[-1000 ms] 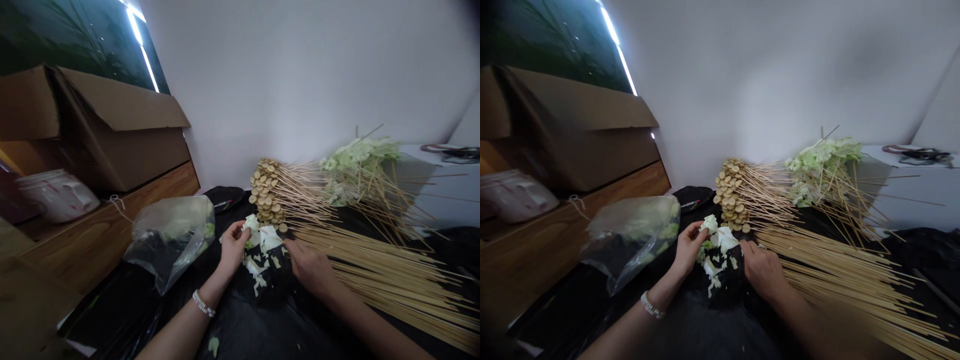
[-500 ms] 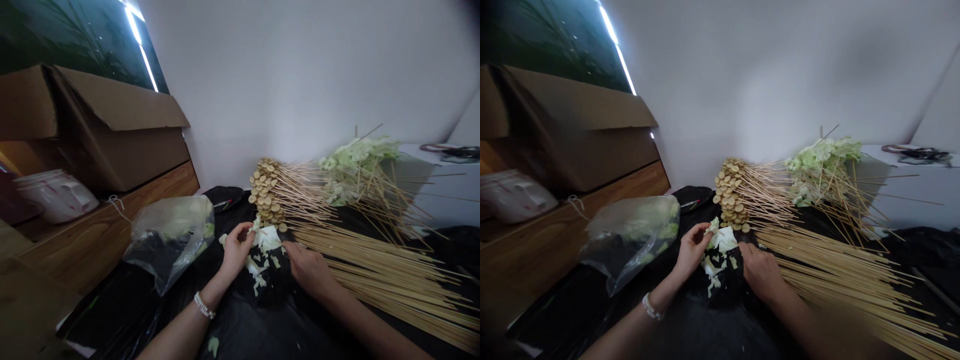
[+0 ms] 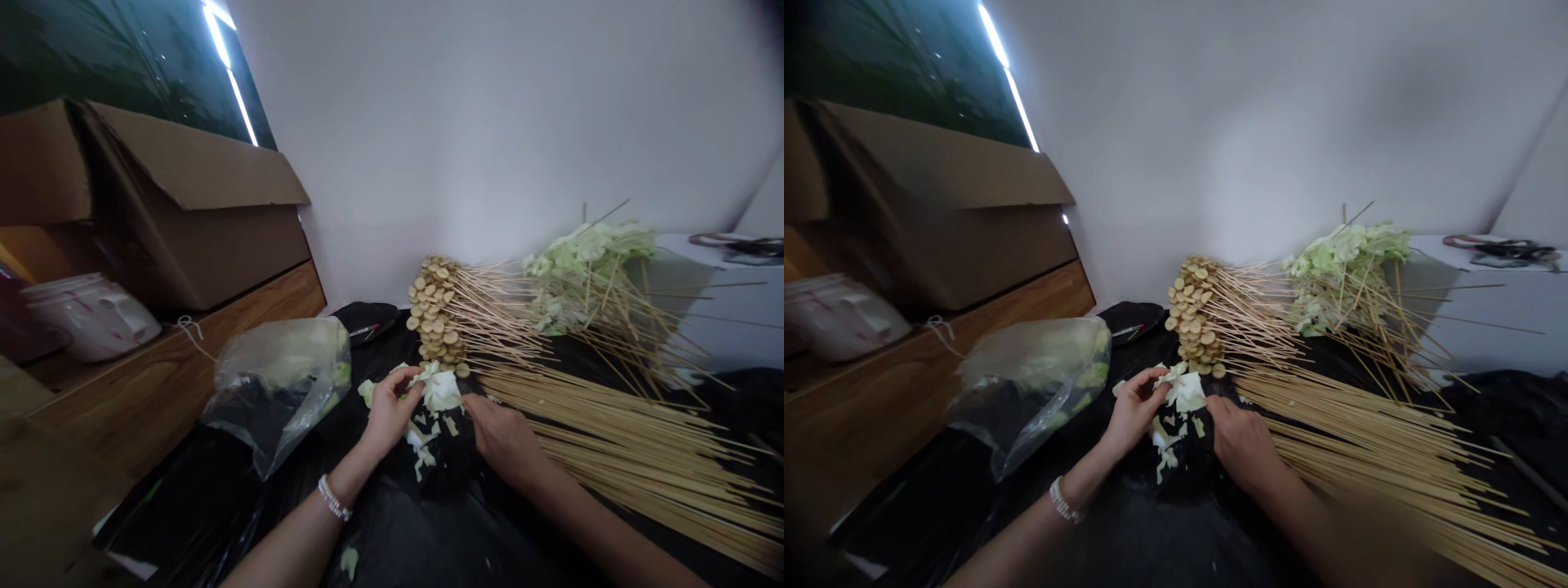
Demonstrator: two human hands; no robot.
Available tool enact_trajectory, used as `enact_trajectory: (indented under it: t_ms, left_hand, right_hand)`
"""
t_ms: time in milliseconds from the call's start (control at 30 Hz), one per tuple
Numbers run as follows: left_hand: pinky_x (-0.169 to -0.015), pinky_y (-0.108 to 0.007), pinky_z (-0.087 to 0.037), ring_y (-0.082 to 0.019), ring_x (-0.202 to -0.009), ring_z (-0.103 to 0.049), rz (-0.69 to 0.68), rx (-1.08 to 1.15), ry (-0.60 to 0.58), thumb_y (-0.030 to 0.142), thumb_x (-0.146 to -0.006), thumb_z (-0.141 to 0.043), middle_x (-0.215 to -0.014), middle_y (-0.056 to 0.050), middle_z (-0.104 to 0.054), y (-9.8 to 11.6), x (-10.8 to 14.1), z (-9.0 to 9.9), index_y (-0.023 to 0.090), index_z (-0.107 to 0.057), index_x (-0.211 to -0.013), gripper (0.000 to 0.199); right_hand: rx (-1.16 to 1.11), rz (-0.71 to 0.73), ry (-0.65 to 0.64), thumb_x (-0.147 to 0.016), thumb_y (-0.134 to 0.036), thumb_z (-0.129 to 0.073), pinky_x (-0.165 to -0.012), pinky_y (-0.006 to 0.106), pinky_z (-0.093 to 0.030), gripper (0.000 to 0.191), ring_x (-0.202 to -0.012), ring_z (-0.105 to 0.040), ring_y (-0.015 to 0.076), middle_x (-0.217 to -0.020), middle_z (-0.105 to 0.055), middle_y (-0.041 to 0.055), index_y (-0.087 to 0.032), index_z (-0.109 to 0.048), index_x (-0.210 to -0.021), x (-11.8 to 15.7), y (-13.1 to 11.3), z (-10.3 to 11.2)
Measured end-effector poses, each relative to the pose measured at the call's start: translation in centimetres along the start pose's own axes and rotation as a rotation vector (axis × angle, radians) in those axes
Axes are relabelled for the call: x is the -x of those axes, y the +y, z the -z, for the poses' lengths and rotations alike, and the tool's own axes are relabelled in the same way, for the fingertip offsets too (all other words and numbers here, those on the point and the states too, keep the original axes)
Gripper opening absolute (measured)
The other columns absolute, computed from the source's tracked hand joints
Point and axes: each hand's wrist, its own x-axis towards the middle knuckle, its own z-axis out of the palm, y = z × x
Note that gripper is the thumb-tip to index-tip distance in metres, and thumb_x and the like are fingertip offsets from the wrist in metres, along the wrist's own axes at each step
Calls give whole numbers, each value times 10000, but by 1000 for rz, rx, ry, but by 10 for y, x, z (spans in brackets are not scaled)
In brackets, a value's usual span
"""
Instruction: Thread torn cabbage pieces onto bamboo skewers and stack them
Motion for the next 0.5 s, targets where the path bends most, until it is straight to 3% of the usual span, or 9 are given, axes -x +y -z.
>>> enact_trajectory:
  t_ms: [200, 367, 500]
  left_hand:
    - [-763, -272, -507, -183, -830, -659, -14, 18, -17, 288, -765, -655, -933, -68, -722, 1, -1, 0, 161, -704, -944, 225]
    - [-714, -262, -510, -177, -790, -654, 3, 40, 92, 280, -753, -658, -897, -59, -720, 0, -6, 4, 162, -706, -905, 198]
    - [-706, -263, -514, -175, -767, -659, 58, 69, 116, 278, -734, -671, -881, -46, -724, -1, -7, 4, 162, -703, -885, 193]
  right_hand:
    - [32, -10, -21, -917, -126, -357, -561, 248, -314, 217, -673, -600, 128, -801, -642, 18, -189, -564, -917, -1, 0, 1]
    - [81, 7, 14, -970, -214, -318, -538, 255, -292, 265, -664, -595, 138, -767, -638, 24, -189, -574, -905, -3, 5, -1]
    - [103, -14, -2, -930, -147, -329, -525, 263, -257, 249, -625, -577, 139, -733, -630, 20, -189, -565, -864, -2, 4, 0]
